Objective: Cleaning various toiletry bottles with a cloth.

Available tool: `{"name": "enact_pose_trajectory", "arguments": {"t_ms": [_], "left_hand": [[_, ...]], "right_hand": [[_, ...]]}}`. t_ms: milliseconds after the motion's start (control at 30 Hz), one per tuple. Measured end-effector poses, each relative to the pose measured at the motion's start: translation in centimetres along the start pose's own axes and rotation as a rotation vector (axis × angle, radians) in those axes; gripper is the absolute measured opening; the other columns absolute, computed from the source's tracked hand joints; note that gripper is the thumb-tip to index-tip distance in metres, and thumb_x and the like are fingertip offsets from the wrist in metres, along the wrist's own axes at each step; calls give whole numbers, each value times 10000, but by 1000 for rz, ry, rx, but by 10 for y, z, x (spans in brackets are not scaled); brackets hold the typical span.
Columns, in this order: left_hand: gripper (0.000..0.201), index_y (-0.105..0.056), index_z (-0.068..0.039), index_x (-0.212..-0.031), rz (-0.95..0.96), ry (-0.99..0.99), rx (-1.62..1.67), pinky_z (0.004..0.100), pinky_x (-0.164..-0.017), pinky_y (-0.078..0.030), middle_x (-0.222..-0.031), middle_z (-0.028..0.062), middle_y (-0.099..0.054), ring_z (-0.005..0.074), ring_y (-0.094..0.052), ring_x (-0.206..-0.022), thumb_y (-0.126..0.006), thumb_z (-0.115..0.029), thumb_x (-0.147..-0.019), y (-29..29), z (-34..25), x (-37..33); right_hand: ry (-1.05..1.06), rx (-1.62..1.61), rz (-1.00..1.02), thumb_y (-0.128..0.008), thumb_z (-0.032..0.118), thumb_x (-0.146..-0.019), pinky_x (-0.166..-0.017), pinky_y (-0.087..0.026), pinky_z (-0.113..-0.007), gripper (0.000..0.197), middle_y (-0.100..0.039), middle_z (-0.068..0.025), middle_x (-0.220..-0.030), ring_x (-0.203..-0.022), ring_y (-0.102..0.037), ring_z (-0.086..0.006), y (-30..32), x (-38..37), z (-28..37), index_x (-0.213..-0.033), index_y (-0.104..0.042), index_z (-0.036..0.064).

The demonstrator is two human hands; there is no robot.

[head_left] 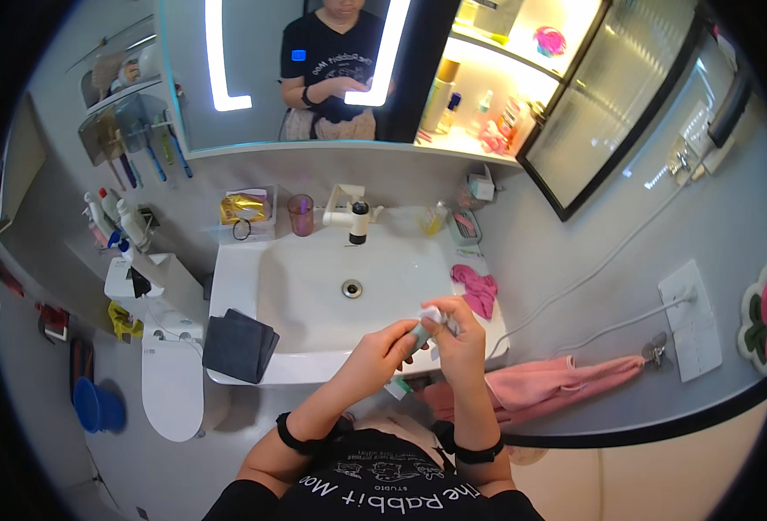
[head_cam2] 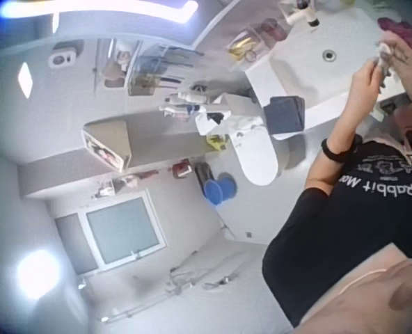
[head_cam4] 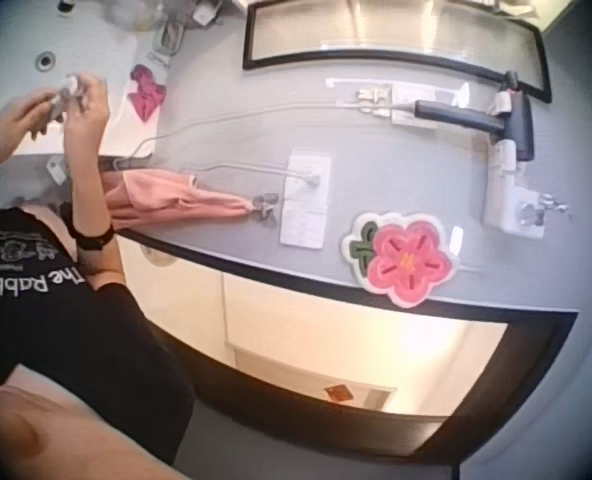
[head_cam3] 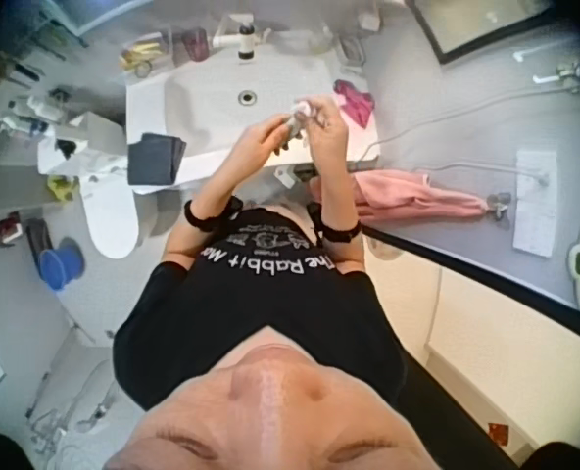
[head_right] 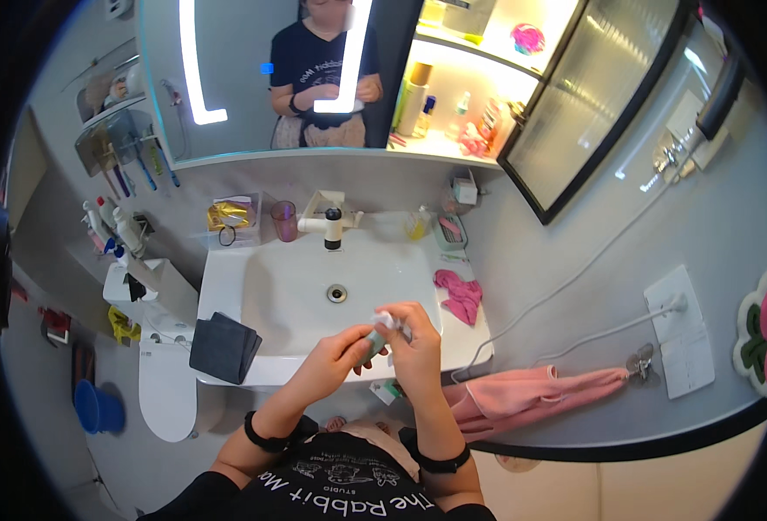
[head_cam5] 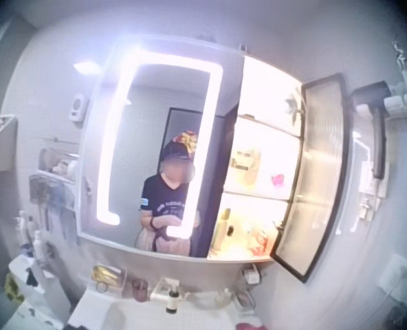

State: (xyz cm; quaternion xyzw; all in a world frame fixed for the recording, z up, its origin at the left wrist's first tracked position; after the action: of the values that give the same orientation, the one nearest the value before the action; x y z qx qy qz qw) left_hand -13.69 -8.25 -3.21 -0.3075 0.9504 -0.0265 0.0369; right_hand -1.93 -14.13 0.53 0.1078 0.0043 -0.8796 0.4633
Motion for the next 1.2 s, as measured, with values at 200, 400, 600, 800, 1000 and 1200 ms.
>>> {"name": "enact_pose_trajectory", "arguments": {"t_ms": [200, 400, 600, 800, 1000, 1200], "left_hand": [[282, -532, -32, -1196, -7, 21, -172, 278, -625, -473, -847, 72, -629, 121, -567, -688, -447, -185, -975, 12, -10, 17], [310, -509, -13, -1146, -2, 89, 429, 222, -520, -397, -873, 79, -594, 119, -539, -648, -383, -256, -1000, 31, 0, 22], [258, -466, -65, -1028, -204, 221, 443, 212, -450, -333, -680, 20, -498, 85, -434, -501, -412, -315, -992, 21, 22, 8], [249, -466, -35, -1082, -337, 33, 270, 219, -527, -445, -962, 80, -503, 133, -539, -736, -466, -260, -976, 27, 38, -2], [302, -472, 0, -1210, -281, -194, -282, 308, -866, -446, -1148, 99, -505, 200, -543, -982, -420, -192, -983, 16, 3, -16], [309, -516, 7, -1145, -295, -110, 118, 298, -904, -418, -1111, 100, -589, 170, -549, -1002, -335, -185, -985, 25, -14, -34]], "right_hand": [[-49, -104, -95, -653, 32, -823, -599, -425, -212, 52, -572, 0, -759, -698, -524, -66, -1, -10, -32, -869, -631, 39], [30, -190, -357, -641, 166, -880, -597, -388, -184, 170, -573, 8, -787, -700, -502, -57, 38, -29, -41, -991, -607, 42], [21, 221, 38, -561, 130, -915, -598, -486, -297, 365, -601, -116, -870, -698, -603, -173, -55, 34, -22, -1250, -490, 5], [235, 317, 59, -574, 38, -884, -671, -488, -331, 285, -591, -144, -880, -784, -627, -189, -44, 20, -7, -1160, -516, -2], [-75, 146, 159, -547, 147, -925, -649, -463, -295, 200, -598, -109, -796, -721, -581, -169, -24, 4, -33, -1070, -561, 10], [-221, 100, 358, -505, 310, -962, -649, -435, -258, 325, -595, -20, -810, -732, -517, -86, -33, -28, -37, -1055, -592, 11]]}}
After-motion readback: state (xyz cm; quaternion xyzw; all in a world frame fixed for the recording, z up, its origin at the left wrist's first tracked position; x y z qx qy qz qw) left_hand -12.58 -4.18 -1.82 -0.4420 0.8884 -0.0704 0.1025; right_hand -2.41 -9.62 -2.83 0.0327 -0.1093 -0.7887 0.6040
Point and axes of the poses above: each hand's wrist, its own x-axis away from the middle knuckle, its own y-axis out of the back of the hand, z = x × y, the point moved 5 cm from there along -x, towards the middle knuckle
